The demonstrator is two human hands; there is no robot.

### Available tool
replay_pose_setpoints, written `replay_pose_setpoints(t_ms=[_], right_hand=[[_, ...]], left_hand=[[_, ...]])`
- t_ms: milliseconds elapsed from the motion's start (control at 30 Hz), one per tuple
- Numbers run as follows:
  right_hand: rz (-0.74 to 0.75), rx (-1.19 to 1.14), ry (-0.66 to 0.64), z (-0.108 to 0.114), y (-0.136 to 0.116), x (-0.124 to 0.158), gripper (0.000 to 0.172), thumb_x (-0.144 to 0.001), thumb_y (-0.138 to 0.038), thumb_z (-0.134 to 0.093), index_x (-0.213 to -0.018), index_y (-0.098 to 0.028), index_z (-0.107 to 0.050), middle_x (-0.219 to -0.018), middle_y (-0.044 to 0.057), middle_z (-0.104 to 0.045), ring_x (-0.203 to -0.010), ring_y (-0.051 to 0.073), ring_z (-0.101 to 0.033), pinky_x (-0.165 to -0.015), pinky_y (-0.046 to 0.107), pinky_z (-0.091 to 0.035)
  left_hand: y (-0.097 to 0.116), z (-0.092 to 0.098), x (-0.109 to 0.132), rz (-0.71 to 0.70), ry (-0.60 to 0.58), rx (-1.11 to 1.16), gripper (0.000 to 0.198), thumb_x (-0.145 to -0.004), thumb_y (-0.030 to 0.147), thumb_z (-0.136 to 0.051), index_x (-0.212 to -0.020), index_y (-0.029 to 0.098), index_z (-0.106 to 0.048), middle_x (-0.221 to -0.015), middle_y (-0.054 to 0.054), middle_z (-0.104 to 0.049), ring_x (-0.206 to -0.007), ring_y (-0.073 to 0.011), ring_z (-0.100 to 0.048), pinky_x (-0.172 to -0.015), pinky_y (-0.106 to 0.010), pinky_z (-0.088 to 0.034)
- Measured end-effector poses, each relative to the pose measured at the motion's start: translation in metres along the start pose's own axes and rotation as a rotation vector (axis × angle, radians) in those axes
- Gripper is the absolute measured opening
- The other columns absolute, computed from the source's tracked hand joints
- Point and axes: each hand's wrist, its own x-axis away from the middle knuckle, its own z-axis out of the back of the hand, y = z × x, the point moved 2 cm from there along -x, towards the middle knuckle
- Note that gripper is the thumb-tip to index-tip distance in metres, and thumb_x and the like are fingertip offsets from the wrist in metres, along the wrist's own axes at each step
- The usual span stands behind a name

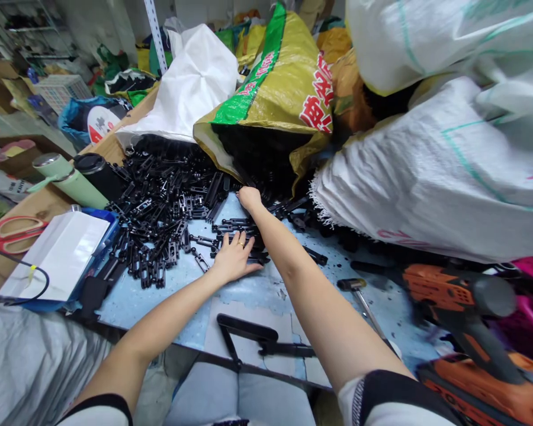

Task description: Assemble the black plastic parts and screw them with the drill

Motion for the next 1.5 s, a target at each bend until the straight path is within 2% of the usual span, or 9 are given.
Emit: replay_pose_setpoints(t_ms=[233, 400, 600, 733, 867, 1067, 1233, 1300, 1500], right_hand=[[0.027, 0.020, -0.040, 0.005, 0.008, -0.003, 0.035, -0.094, -0.032, -0.042, -0.113, -0.012, -0.064, -0.119, 0.016, -0.061, -0.108, 0.022, -0.057, -0.088, 0.030, -0.043], [0.232, 0.016, -0.070, 0.016, 0.013, 0.010, 0.028, -0.092, -0.034, -0.049, -0.110, -0.023, -0.068, -0.116, 0.005, -0.065, -0.106, 0.018, -0.058, -0.087, 0.026, -0.043], [0.508, -0.003, -0.111, 0.008, 0.021, 0.066, 0.024, -0.089, -0.025, -0.052, -0.104, -0.022, -0.070, -0.110, 0.004, -0.067, -0.102, 0.018, -0.060, -0.088, 0.026, -0.043], [0.550, -0.150, 0.019, 0.010, 0.023, 0.092, 0.019, -0.084, -0.017, -0.057, -0.094, -0.016, -0.072, -0.099, 0.009, -0.070, -0.097, 0.021, -0.062, -0.088, 0.031, -0.045], [0.484, -0.439, 0.196, 0.021, 0.013, 0.124, 0.016, -0.081, -0.013, -0.058, -0.088, -0.016, -0.071, -0.093, 0.006, -0.071, -0.088, 0.018, -0.064, -0.081, 0.028, -0.048], [0.278, -0.628, 0.287, 0.030, 0.007, 0.211, 0.013, -0.081, -0.029, -0.062, -0.074, -0.018, -0.064, -0.073, 0.002, -0.067, -0.068, 0.014, -0.061, -0.066, 0.025, -0.046], [0.107, -0.727, 0.226, 0.017, 0.029, 0.300, 0.033, -0.083, -0.036, -0.058, -0.112, -0.020, -0.056, -0.078, 0.002, -0.065, -0.065, 0.014, -0.060, -0.063, 0.027, -0.048], [0.130, -0.771, 0.176, 0.009, 0.032, 0.332, 0.031, -0.084, -0.039, -0.057, -0.109, -0.020, -0.059, -0.080, 0.003, -0.065, -0.069, 0.015, -0.061, -0.067, 0.028, -0.049], [0.070, -0.978, 0.207, -0.005, 0.023, 0.393, 0.033, -0.081, -0.046, -0.063, -0.100, -0.019, -0.062, -0.092, 0.006, -0.065, -0.075, 0.015, -0.063, -0.070, 0.029, -0.054]], left_hand=[[0.001, -0.001, 0.003, -0.003, 0.016, -0.021, 0.081, -0.084, 0.070, -0.034, -0.141, 0.012, -0.036, -0.144, -0.020, -0.037, -0.135, -0.0341, -0.029, -0.109, -0.054, -0.018], [0.001, 0.000, 0.004, -0.009, 0.030, 0.026, 0.082, -0.082, 0.071, -0.039, -0.139, 0.012, -0.038, -0.142, -0.021, -0.040, -0.134, -0.0351, -0.032, -0.108, -0.055, -0.022], [-0.024, 0.012, -0.012, 0.118, 0.202, 0.271, 0.040, -0.093, 0.042, -0.042, -0.117, 0.015, -0.058, -0.119, -0.012, -0.061, -0.113, -0.0247, -0.053, -0.098, -0.040, -0.041], [-0.051, 0.015, -0.041, 0.306, 0.315, 0.329, 0.032, -0.088, 0.021, -0.050, -0.117, 0.010, -0.057, -0.111, -0.016, -0.062, -0.103, -0.0260, -0.058, -0.091, -0.040, -0.045], [-0.050, 0.016, -0.050, 0.203, 0.390, 0.480, 0.026, -0.084, 0.013, -0.054, -0.109, 0.014, -0.062, -0.101, -0.011, -0.066, -0.095, -0.0219, -0.061, -0.087, -0.035, -0.048], [-0.027, 0.035, 0.027, 0.163, 0.589, 0.610, 0.012, -0.087, 0.020, -0.056, -0.092, 0.016, -0.065, -0.088, -0.007, -0.066, -0.085, -0.0183, -0.062, -0.079, -0.032, -0.050], [-0.021, 0.041, 0.126, 0.173, 0.548, 0.650, 0.014, -0.089, 0.024, -0.054, -0.093, 0.017, -0.066, -0.082, -0.004, -0.065, -0.079, -0.0154, -0.062, -0.075, -0.029, -0.050], [-0.016, 0.037, 0.156, 0.181, 0.536, 0.657, 0.015, -0.089, 0.025, -0.054, -0.093, 0.017, -0.067, -0.080, -0.004, -0.065, -0.075, -0.0147, -0.062, -0.072, -0.028, -0.050], [0.009, 0.019, 0.190, 0.106, 0.543, 0.598, 0.016, -0.091, 0.023, -0.051, -0.093, 0.017, -0.065, -0.080, -0.005, -0.065, -0.076, -0.0148, -0.062, -0.069, -0.027, -0.050]])
